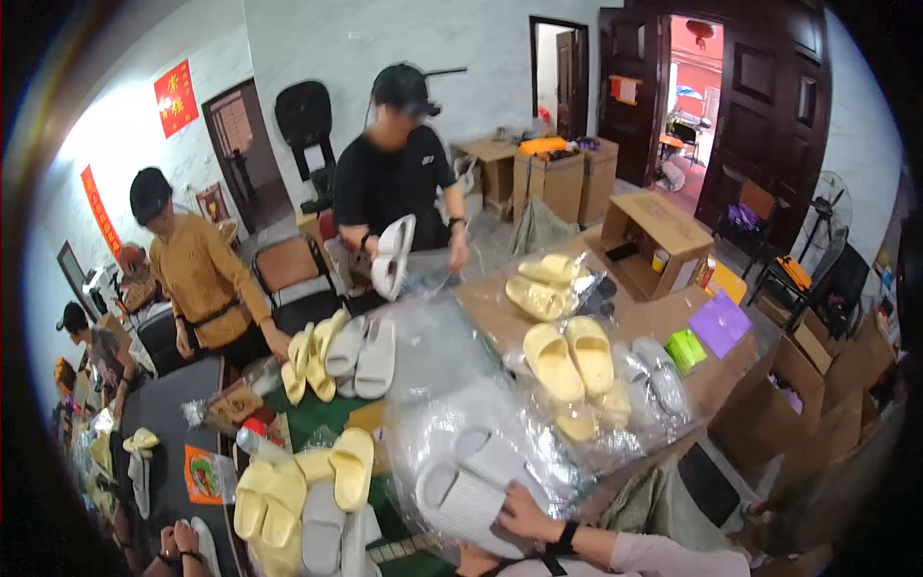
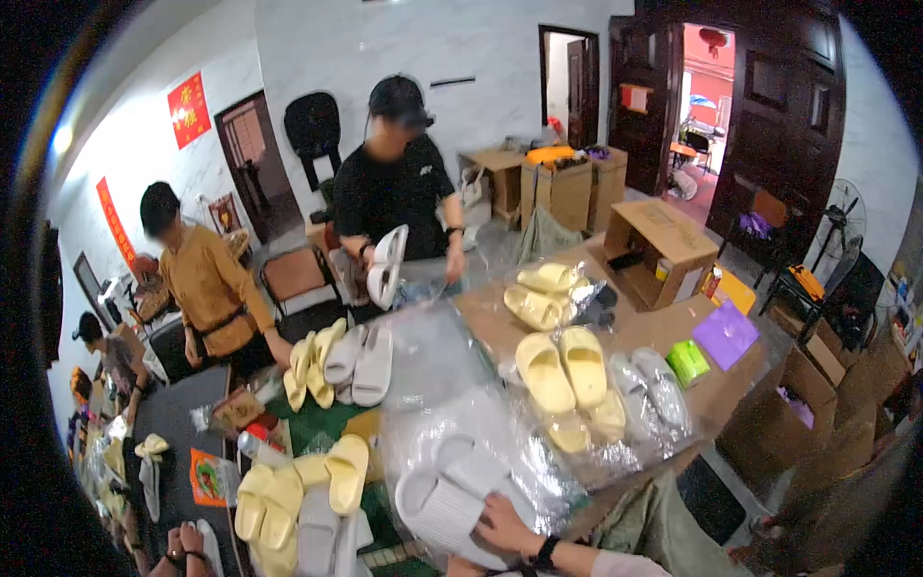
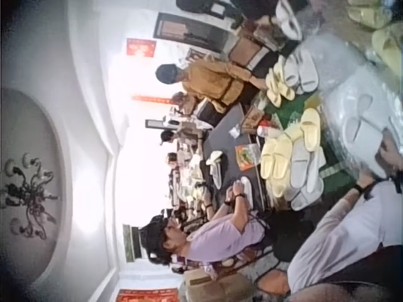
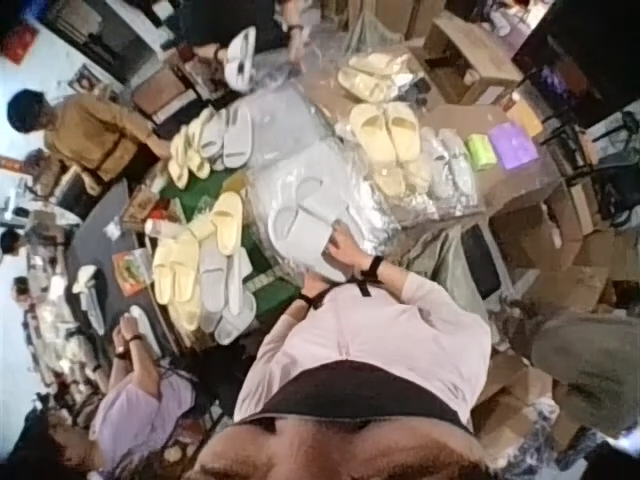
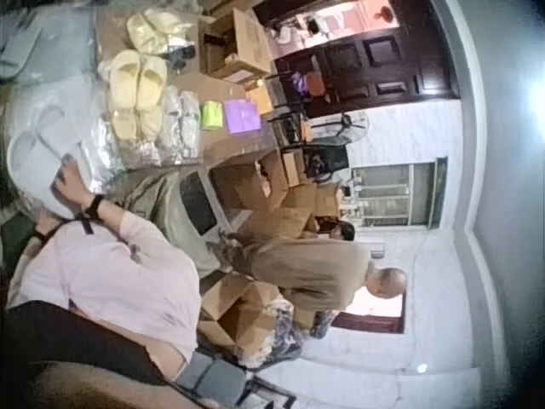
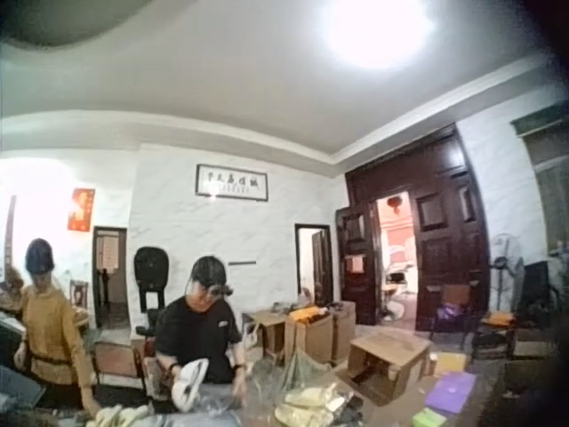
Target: The recorder is seen putting slippers into plastic bags and then into a large green sack, alongside several coworkers in a manufacturing or warehouse setting.
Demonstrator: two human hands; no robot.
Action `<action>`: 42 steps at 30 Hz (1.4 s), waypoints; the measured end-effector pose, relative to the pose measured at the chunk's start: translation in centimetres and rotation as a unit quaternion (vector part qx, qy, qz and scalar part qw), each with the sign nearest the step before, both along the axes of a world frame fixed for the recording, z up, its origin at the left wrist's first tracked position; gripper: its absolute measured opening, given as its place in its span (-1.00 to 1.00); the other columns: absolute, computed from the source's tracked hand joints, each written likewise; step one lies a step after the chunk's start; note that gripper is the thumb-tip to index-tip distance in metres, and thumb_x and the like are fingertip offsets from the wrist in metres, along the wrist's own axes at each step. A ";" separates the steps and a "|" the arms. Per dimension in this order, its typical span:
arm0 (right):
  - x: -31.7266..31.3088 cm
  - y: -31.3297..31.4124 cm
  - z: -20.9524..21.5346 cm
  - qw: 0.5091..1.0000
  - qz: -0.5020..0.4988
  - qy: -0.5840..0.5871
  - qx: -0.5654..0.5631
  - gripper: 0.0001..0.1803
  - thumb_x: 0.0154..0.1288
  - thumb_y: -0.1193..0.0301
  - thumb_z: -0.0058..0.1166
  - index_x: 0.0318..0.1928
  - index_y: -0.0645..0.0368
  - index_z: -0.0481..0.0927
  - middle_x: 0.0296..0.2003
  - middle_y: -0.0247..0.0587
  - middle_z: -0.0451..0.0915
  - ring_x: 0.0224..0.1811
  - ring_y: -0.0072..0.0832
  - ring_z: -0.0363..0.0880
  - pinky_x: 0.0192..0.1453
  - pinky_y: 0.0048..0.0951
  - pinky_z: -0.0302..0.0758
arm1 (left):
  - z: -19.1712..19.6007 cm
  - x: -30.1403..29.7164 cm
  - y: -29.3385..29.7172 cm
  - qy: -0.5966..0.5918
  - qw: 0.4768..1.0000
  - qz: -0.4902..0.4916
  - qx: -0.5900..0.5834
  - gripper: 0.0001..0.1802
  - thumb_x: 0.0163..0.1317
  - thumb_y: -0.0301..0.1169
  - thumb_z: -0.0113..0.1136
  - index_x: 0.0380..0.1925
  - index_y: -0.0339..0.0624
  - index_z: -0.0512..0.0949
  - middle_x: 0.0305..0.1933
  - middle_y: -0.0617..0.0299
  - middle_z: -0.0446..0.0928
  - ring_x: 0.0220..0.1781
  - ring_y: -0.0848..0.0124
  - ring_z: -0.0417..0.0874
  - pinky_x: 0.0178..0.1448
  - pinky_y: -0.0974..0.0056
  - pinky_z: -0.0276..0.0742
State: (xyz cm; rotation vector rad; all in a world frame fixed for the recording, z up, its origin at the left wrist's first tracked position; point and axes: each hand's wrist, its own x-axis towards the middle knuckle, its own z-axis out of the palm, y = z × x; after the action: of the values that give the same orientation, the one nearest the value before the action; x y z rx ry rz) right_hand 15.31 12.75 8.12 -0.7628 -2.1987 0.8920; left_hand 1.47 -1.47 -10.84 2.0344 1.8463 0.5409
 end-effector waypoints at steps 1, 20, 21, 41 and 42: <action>0.8 0.1 -0.5 1.000 0.004 -0.019 -0.002 -0.67 -0.03 0.38 0.03 -0.18 0.19 0.53 -0.14 0.01 0.42 -0.08 -0.02 0.30 0.00 -0.14 0.26 | -0.2 0.3 -0.2 0.016 1.000 -0.006 0.011 -0.24 -0.09 0.04 0.12 0.15 -0.04 0.35 0.22 0.00 0.29 0.31 -0.10 0.11 0.32 -0.26 -0.10; 2.2 1.8 -0.2 0.966 -0.071 0.106 -0.223 -0.67 0.10 0.55 -0.04 -0.05 0.26 0.44 -0.14 -0.02 0.43 -0.01 -0.21 0.37 0.06 -0.32 0.32 | 8.1 2.0 1.1 0.085 0.988 0.040 -0.120 -0.30 0.06 -0.04 0.07 0.19 -0.13 0.27 0.31 -0.17 0.09 0.34 -0.16 0.04 0.31 -0.25 -0.06; 2.2 2.0 0.8 0.955 -0.072 0.103 -0.268 -0.72 0.15 0.55 -0.07 -0.09 0.34 0.41 -0.13 -0.03 0.38 0.02 -0.24 0.35 0.10 -0.37 0.28 | 8.8 1.9 1.2 0.097 0.987 0.045 -0.119 -0.30 0.06 -0.04 0.08 0.20 -0.07 0.26 0.33 -0.16 0.05 0.35 -0.16 0.03 0.32 -0.24 -0.06; 11.1 3.6 -1.3 0.846 -0.102 0.228 -0.471 -0.75 0.21 0.54 -0.03 -0.09 0.33 0.53 -0.16 -0.24 0.58 -0.11 -0.53 0.52 -0.02 -0.52 0.42 | 10.3 1.2 1.2 -0.044 0.984 0.168 -0.030 -0.59 -0.05 -0.39 0.11 -0.10 -0.17 0.43 0.09 -0.10 0.32 0.15 -0.09 0.26 0.21 -0.03 0.15; 10.9 3.5 -1.3 0.849 -0.113 0.210 -0.472 -0.76 0.21 0.55 -0.04 -0.11 0.34 0.54 -0.17 -0.25 0.59 -0.11 -0.54 0.52 -0.03 -0.53 0.41 | 10.8 1.0 1.9 -0.040 0.985 0.164 -0.027 -0.59 -0.05 -0.39 0.11 -0.10 -0.17 0.43 0.09 -0.10 0.32 0.15 -0.09 0.26 0.21 -0.03 0.15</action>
State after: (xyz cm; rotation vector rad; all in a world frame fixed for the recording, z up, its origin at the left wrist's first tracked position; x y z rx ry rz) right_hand 26.17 16.24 6.78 -1.0880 -1.1667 1.8341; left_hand 2.43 0.38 -0.06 1.6574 2.1335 0.6407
